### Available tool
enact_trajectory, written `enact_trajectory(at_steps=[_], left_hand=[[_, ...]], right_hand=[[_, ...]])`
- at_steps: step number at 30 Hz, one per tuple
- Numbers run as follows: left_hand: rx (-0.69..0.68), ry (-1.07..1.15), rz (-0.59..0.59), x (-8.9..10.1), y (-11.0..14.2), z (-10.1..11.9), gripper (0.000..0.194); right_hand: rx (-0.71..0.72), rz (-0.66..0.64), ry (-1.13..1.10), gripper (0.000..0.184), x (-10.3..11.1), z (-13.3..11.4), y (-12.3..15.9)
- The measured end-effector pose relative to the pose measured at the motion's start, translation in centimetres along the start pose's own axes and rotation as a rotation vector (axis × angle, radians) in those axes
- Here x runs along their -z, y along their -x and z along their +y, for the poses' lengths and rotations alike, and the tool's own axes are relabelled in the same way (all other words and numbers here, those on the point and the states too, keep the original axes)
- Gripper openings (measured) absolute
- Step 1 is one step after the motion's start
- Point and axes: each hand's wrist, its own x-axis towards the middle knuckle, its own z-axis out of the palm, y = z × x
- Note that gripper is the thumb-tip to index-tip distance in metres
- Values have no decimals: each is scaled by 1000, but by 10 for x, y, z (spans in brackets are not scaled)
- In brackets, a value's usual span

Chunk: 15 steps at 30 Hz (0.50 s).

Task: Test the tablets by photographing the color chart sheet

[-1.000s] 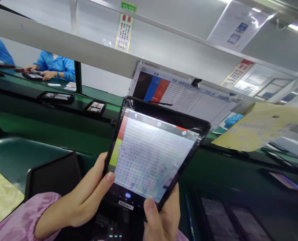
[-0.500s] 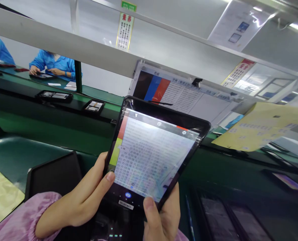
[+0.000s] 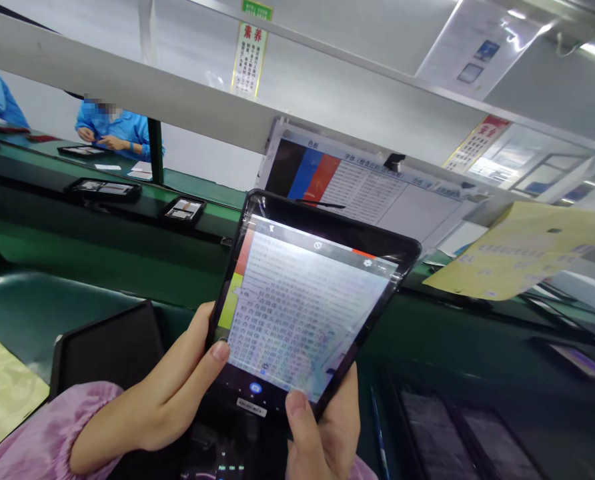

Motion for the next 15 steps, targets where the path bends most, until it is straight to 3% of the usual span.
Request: enact_trajectory(at_steps=[5,8,12,15], left_hand=[[-126,-66,-166,8,-1,-3,60],[-188,-106,-159,5,-3,-3,75],[-154,-222,-92,1,-5,-4,76],[-169,-239,-131,3,-6,-4,78]], right_hand=[[-7,33,40,86,-3,-2,1],[3,79,53,84,-6,-3,1],[-8,124,64,78,-9,-1,3],[-20,133,69,75,-9,0,3]])
